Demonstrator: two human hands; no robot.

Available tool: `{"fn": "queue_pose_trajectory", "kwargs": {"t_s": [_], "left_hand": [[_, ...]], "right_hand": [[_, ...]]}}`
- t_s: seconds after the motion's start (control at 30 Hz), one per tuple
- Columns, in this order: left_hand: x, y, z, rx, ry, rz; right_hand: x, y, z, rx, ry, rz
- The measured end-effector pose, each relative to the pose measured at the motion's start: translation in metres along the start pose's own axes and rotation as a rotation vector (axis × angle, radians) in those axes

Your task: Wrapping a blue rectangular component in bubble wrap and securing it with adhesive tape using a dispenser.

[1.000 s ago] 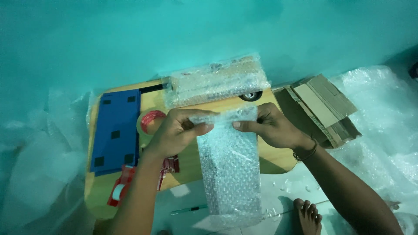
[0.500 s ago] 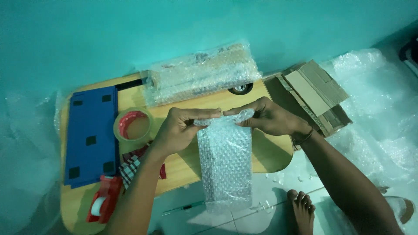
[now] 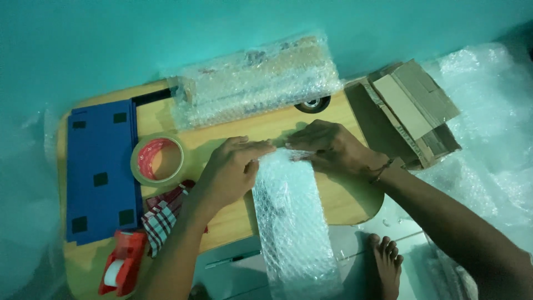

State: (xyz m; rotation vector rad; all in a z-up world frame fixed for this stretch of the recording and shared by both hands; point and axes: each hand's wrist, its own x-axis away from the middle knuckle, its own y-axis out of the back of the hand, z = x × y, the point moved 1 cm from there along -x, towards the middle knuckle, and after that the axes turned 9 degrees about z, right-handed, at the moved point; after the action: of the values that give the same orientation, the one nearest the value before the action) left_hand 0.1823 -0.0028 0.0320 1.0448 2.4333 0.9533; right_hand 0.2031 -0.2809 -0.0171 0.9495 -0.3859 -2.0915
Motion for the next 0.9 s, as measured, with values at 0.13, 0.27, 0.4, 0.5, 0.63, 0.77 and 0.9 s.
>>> {"fn": "queue_pose_trajectory", "kwargs": {"t_s": [0.13,0.27,0.4,0.5,0.63,0.77,0.9], "left_hand": [[0.007,-0.010,0.007,-0.128,-0.006,-0.007],[0.014,-0.017,0.017,0.068,0.020,-0.045],[0.014,-0.019,0.019,0.036,-0.034,-0.036],[0.016,-0.018,0.015,0.032,-0.042,-0.014],[0.025,-0.014,0.009,-0.085,-0.079,0.068],[0.039,-0.021,0.004,-0.161,-0.026,0.180],[0.049,-0.032,0.010,-0.343,-0.033,0.142]], "right_hand": [[-0.017,0.003,0.019,0.446,-0.010,0.088],[-0.021,0.003,0.019,0.608,0.023,0.170],[-0.017,0.007,0.023,0.664,0.008,0.253],[-0.021,0.010,0.035,0.647,-0.025,0.294],[-0.022,0.007,0.042,0.616,-0.040,0.282],[-0.025,0.008,0.047,0.588,-0.047,0.289],[-0.015,0.002,0.039,0.674,-0.063,0.332]]}}
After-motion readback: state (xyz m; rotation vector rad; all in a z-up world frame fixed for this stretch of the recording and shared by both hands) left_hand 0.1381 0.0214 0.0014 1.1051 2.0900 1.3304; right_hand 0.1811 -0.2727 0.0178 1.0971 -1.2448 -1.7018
